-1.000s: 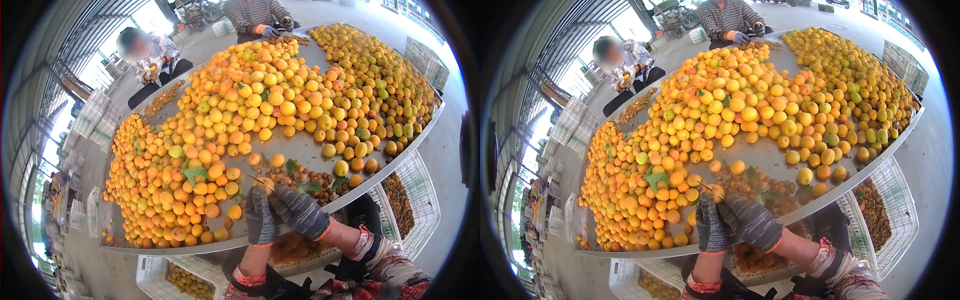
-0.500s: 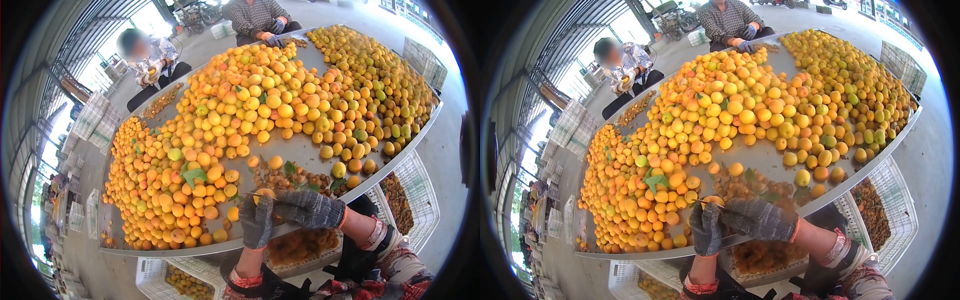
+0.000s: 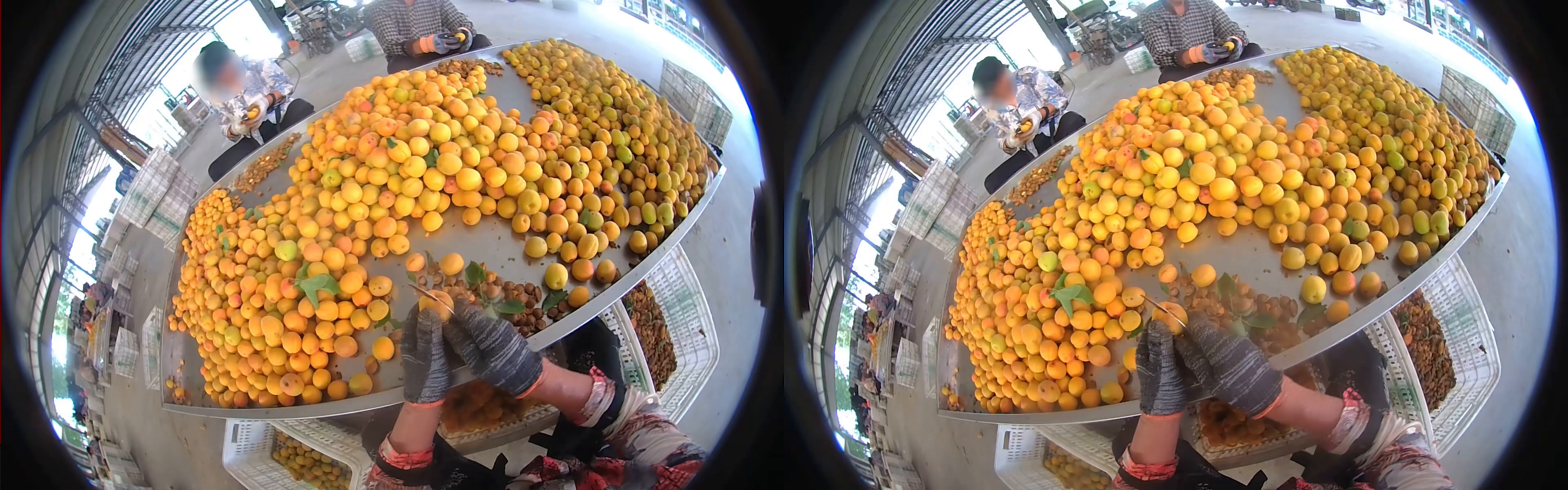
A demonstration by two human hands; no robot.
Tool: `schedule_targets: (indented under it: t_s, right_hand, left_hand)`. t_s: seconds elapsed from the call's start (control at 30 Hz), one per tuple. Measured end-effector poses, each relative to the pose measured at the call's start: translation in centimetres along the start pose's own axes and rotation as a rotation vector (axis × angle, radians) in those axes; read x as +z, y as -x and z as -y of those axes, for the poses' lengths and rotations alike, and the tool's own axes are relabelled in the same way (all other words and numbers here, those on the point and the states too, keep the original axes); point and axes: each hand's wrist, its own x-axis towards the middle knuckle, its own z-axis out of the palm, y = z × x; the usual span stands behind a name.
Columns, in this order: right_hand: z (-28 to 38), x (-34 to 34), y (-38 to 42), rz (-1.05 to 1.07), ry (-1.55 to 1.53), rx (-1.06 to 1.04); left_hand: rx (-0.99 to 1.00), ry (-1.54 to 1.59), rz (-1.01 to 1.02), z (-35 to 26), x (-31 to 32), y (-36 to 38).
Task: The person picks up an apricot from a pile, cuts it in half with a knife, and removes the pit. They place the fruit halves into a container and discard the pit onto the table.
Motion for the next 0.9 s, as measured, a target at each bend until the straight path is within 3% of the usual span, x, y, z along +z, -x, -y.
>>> schedule_targets:
  t_s: [0.03, 0.07, 0.13, 0.27, 0.33, 0.47, 0.53, 0.67, 0.77, 0.83, 0.9]
  right_hand:
    - [-0.3, 0.6, 0.1, -0.056, 0.261, -0.131]
    - [-0.4, 0.8, 0.2, -0.055, 0.26, -0.133]
    - [-0.6, 1.1, 0.4, -0.039, 0.237, -0.11]
    - [-0.2, -0.6, 0.0, 0.048, 0.434, -0.239]
    - [-0.1, -1.4, -0.3, 0.186, -0.173, -0.01]
    - [0.0, -3.8, -1.0, 0.198, -0.154, -0.156]
    - [1.3, -5.1, -1.3, 0.374, -0.562, 0.321]
    - [1.1, -5.5, -1.4, 0.401, -0.603, 0.435]
    - [-0.7, -5.0, -1.1, 0.377, -0.498, 0.355]
    - [-2.6, -4.3, -1.1, 0.09, 0.48, -0.634]
    - [-2.7, -3.9, -0.6, 0.043, 0.471, -0.608]
  left_hand:
    - [0.021, -0.072, 0.006, 0.1, -0.2, -0.1]
    - [0.021, -0.072, 0.005, 0.3, -0.3, 0.0]
    - [0.253, -0.251, 0.021, 0.5, -0.4, 0.3]
    - [0.036, -0.223, 0.008, -0.3, -1.1, -0.2]
    - [-0.067, -0.038, 0.049, -1.1, -0.7, 0.1]
    - [0.036, -0.158, 0.099, -1.9, -0.8, 0.2]
    - [0.055, -0.168, 0.119, -2.0, -0.7, 0.4]
    - [0.076, -0.135, 0.135, -2.1, -0.6, 0.4]
    - [0.061, -0.132, 0.145, -1.9, -0.8, 0.2]
    - [0.003, 0.041, 0.124, -1.9, -0.5, 0.1]
    - [-0.056, 0.066, 0.118, -2.1, -0.3, 0.2]
